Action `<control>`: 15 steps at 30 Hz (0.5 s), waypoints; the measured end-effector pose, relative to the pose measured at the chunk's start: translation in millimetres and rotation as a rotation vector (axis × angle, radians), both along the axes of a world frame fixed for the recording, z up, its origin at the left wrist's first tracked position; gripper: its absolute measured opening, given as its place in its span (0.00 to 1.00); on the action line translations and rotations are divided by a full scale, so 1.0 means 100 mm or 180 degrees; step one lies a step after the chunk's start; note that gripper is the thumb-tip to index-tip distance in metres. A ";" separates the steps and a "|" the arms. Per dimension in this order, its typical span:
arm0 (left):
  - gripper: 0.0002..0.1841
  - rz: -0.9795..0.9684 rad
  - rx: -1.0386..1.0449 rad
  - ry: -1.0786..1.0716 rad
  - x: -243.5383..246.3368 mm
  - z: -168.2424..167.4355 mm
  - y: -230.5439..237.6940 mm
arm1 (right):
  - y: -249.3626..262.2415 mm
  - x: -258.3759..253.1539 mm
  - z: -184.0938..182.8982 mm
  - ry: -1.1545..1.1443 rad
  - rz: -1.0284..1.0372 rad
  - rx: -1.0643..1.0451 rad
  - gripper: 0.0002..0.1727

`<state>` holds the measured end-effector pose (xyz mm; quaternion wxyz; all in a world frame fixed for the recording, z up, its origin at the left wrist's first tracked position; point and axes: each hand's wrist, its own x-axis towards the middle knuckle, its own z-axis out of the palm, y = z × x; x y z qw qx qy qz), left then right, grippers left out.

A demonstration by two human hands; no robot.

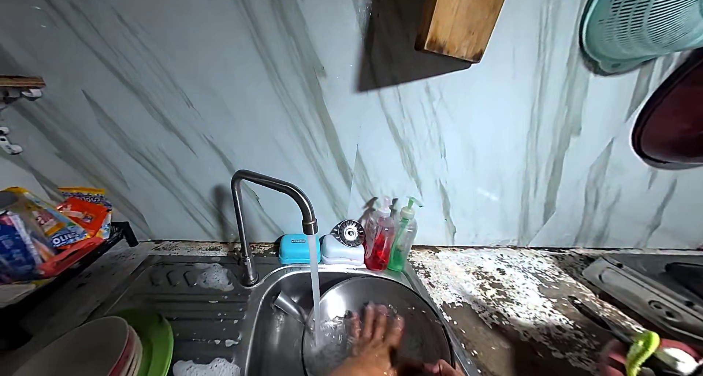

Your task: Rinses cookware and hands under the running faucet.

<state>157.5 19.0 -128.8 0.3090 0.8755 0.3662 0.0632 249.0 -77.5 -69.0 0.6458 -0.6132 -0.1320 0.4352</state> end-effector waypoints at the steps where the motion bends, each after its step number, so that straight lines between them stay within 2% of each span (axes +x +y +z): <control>1: 0.46 0.0246 -0.0291 0.0389 -0.03 0.05 0.08 | 0.00 0.00 0.08 -0.0091 0.0014 -0.0025 0.30; 2: 0.46 0.0344 -0.0674 0.0531 -0.09 0.12 0.13 | 0.00 0.00 0.15 -0.0188 0.0062 -0.0047 0.34; 3: 0.43 0.0286 -0.1032 0.0327 -0.15 0.19 0.11 | 0.01 -0.02 0.23 -0.0299 0.0137 -0.0051 0.38; 5: 0.34 -0.0333 -0.1778 -0.0817 -0.32 0.34 -0.03 | 0.07 -0.07 0.33 -0.0665 0.0340 -0.0027 0.43; 6: 0.34 -0.0759 -0.2150 -0.1265 -0.39 0.42 -0.10 | 0.11 -0.09 0.36 -0.0852 0.0452 -0.0055 0.44; 7: 0.35 -0.1088 -0.2280 -0.1683 -0.46 0.47 -0.17 | 0.17 -0.11 0.41 -0.0969 0.0526 -0.0095 0.45; 9: 0.53 -0.1663 -0.1861 -0.1942 -0.57 0.56 -0.20 | 0.27 -0.16 0.55 -0.0828 0.0665 -0.0068 0.45; 10: 0.53 -0.1583 -0.1515 -0.1973 -0.63 0.62 -0.24 | 0.33 -0.21 0.61 -0.0753 0.0681 0.0000 0.44; 12: 0.34 -0.0829 -0.1081 -0.2209 -0.69 0.78 -0.41 | 0.43 -0.34 0.69 -0.0881 0.0901 0.0116 0.40; 13: 0.28 -0.0449 -0.0902 -0.2382 -0.71 0.82 -0.46 | 0.45 -0.41 0.73 -0.1052 0.1077 0.0207 0.37; 15: 0.24 0.0145 -0.0591 -0.2878 -0.79 0.90 -0.41 | 0.50 -0.56 0.76 -0.1576 0.1357 0.0522 0.34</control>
